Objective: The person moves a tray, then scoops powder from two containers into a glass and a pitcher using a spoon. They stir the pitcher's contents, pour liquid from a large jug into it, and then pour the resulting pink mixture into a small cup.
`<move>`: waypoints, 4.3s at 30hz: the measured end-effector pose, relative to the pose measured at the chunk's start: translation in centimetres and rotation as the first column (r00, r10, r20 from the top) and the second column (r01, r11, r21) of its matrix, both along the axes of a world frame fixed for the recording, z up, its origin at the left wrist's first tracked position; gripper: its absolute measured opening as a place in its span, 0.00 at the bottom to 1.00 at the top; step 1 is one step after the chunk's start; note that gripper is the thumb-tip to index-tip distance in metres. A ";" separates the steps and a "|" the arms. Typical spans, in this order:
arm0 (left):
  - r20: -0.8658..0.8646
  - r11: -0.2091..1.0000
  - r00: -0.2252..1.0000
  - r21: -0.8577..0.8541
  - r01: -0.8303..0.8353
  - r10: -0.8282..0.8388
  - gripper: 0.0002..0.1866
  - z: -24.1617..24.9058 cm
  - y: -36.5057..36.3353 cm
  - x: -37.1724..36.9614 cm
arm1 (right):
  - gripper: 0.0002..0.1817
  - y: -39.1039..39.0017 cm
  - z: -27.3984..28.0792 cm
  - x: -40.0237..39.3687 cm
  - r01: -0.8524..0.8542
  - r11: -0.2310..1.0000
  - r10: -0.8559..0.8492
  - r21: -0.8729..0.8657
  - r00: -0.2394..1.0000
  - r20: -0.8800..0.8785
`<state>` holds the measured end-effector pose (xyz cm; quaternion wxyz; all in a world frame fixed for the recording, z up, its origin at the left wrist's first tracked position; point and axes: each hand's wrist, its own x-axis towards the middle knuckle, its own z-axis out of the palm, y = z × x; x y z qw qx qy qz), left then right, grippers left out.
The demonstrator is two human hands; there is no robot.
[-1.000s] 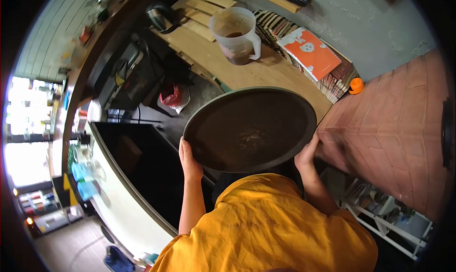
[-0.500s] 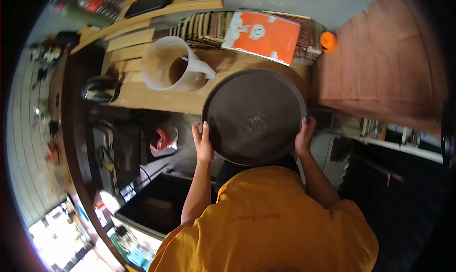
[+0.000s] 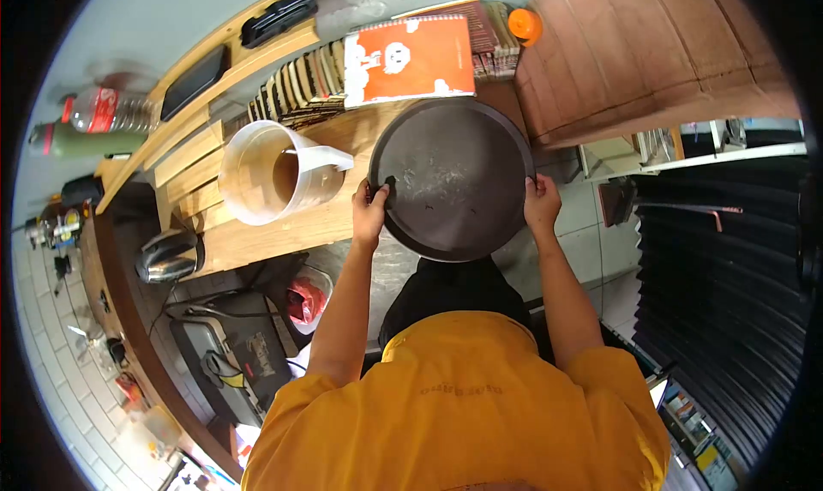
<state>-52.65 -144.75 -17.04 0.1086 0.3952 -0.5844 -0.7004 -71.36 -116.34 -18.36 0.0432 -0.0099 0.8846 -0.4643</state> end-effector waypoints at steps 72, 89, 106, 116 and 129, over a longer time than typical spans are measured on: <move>-0.356 -0.710 -0.719 0.182 -0.680 0.597 0.12 16.9 37.8 56.7 | 0.09 -15.5 17.5 62.1 -0.512 -0.800 0.555 -0.312 -0.830 -0.060; -0.216 -0.846 -0.838 0.079 -0.527 0.502 0.12 18.0 31.2 62.9 | 0.07 -24.2 18.5 88.3 -0.050 -0.873 0.105 -0.484 -0.991 -0.088; -0.227 -0.878 -0.954 0.394 -0.274 0.196 0.28 18.0 25.5 69.6 | 0.09 -27.1 17.5 97.6 0.143 -0.874 -0.136 -0.464 -0.989 -0.050; -0.250 -0.885 -0.953 0.388 -0.259 0.169 0.21 17.5 26.2 68.3 | 0.11 -24.2 20.0 101.6 0.177 -0.838 -0.108 -0.517 -0.981 -0.161; -0.154 -0.943 -0.988 0.328 -0.056 0.005 0.13 16.9 27.5 65.0 | 0.19 -19.2 21.7 103.8 0.230 -0.779 -0.093 -0.584 -0.963 -0.255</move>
